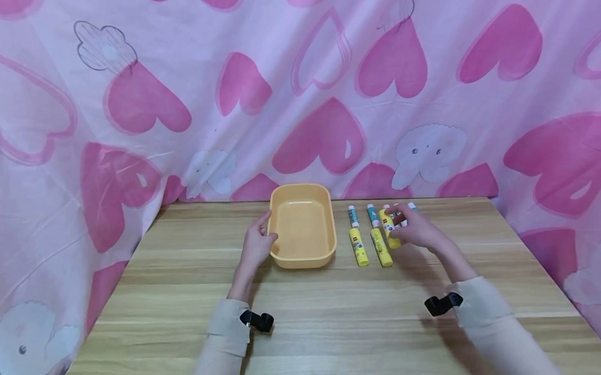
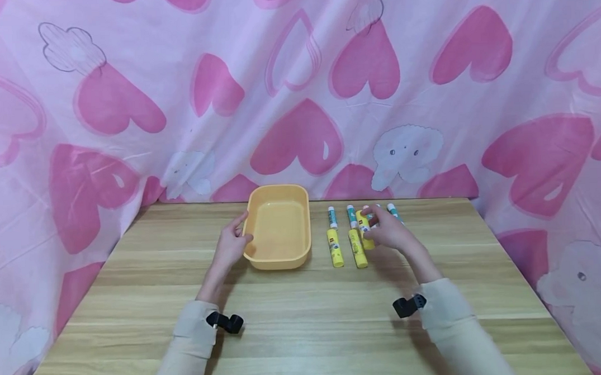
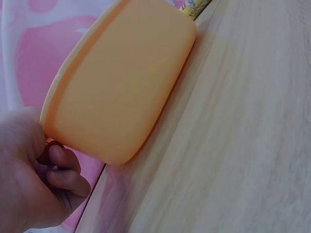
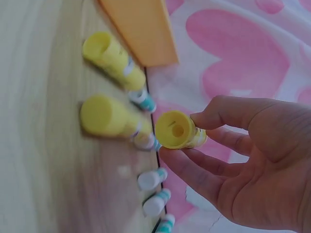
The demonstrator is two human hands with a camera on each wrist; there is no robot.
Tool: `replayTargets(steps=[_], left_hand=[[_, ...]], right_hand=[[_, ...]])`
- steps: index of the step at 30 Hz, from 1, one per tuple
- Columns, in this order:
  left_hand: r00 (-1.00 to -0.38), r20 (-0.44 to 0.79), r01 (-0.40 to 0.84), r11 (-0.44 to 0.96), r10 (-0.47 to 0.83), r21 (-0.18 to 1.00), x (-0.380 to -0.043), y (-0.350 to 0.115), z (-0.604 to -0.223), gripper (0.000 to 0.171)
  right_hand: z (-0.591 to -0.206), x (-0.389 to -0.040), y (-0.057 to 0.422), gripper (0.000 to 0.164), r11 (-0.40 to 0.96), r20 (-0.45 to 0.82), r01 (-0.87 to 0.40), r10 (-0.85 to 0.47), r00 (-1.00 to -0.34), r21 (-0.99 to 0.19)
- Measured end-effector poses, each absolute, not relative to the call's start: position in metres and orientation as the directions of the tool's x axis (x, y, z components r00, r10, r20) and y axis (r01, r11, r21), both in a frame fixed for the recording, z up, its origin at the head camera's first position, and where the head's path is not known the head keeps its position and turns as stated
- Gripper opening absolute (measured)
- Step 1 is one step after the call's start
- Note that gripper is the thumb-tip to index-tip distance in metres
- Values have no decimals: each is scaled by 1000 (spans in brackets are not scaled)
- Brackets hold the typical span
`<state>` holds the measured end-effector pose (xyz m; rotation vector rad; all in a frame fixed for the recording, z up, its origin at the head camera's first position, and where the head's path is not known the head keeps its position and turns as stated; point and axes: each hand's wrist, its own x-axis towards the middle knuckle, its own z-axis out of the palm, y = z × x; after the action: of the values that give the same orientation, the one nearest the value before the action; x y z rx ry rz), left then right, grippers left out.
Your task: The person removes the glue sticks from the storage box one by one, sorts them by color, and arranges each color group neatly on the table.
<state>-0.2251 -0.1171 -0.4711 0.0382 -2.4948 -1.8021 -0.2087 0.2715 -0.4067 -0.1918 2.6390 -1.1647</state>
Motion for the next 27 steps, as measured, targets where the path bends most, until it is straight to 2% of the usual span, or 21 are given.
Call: replayTargets(steps=[5, 14, 27], left_hand=[[-998, 34, 14, 316, -56, 949, -224, -117, -471, 71], [-999, 21, 3, 323, -50, 946, -222, -115, -471, 72], [-999, 11, -3, 352, -38, 936, -225, -115, -471, 72]], right_hand=[[-416, -208, 284, 63, 707, -207, 0, -206, -956, -707], [-428, -202, 301, 58, 749, -256, 28, -191, -948, -662], [-431, -196, 304, 57, 766, -271, 43, -174, -947, -641]])
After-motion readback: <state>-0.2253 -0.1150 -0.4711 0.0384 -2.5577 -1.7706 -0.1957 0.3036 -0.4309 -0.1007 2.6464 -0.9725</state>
